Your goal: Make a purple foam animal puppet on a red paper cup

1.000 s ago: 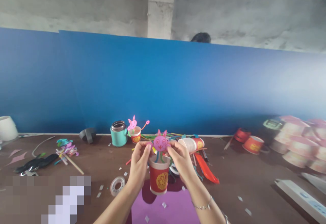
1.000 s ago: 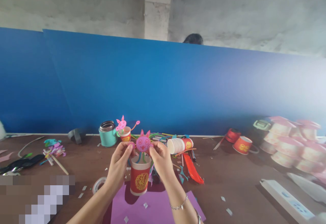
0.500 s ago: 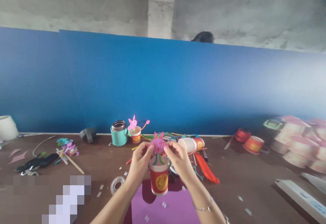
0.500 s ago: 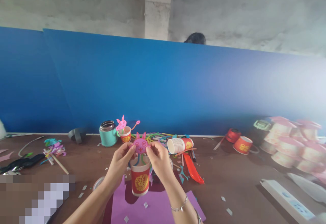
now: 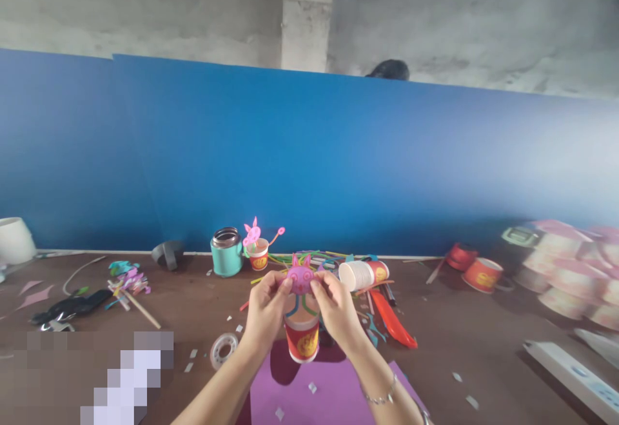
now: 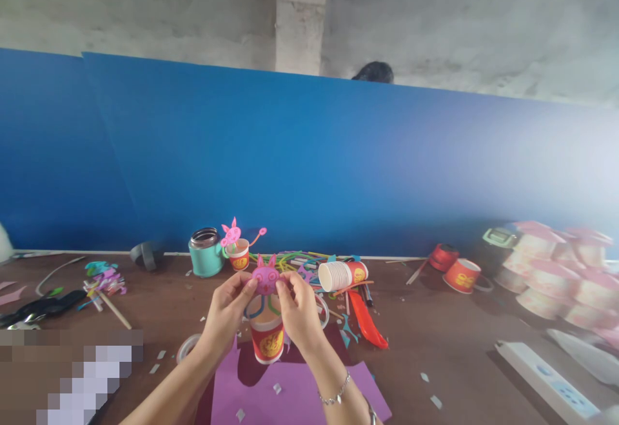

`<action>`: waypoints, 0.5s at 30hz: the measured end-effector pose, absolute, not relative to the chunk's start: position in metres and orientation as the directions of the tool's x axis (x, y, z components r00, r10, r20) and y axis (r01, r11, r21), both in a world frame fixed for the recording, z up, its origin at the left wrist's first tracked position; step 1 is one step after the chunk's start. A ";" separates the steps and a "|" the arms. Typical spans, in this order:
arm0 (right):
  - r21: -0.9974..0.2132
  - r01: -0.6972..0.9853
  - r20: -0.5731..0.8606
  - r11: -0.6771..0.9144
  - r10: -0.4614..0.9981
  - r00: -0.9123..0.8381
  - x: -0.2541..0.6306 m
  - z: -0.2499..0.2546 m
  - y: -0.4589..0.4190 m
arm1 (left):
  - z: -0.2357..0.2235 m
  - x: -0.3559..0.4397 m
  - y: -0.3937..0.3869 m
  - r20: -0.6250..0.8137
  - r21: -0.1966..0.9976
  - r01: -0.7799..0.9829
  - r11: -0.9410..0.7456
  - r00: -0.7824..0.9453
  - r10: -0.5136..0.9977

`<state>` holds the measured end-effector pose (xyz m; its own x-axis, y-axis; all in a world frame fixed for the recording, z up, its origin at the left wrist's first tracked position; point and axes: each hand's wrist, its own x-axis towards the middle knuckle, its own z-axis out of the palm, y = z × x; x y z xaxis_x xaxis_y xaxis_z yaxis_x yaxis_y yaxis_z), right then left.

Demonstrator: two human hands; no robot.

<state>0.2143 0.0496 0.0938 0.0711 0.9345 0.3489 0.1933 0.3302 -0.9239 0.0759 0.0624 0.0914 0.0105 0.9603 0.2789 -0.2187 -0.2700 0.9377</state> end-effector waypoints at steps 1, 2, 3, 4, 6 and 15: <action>-0.929 0.178 0.341 0.325 0.938 0.067 0.215 0.094 0.050 | 0.090 0.076 0.063 0.270 0.938 -0.228 -0.260 0.015 0.963; -0.933 0.167 0.331 0.317 0.942 0.059 0.216 0.095 0.051 | 0.090 0.075 0.065 0.256 0.941 -0.233 -0.245 0.018 0.967; -0.936 0.165 0.324 0.311 0.945 0.053 0.217 0.096 0.052 | 0.089 0.075 0.066 0.237 0.946 -0.232 -0.226 0.019 0.971; -0.935 0.171 0.322 0.309 0.945 0.051 0.218 0.097 0.052 | 0.090 0.074 0.066 0.217 0.952 -0.226 -0.208 0.018 0.976; -0.930 0.198 0.328 0.310 0.943 0.065 0.222 0.099 0.053 | 0.092 0.074 0.067 0.190 0.960 -0.210 -0.184 0.008 0.982; -0.908 0.250 0.361 0.336 0.931 0.058 0.222 0.102 0.051 | 0.097 0.076 0.063 0.152 0.942 -0.313 -0.125 0.064 0.986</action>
<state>0.2220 0.0506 0.1024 0.0583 0.9308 0.3608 0.2497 0.3363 -0.9080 0.0764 0.0629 0.0966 0.0645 0.9863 0.1519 -0.3126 -0.1246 0.9417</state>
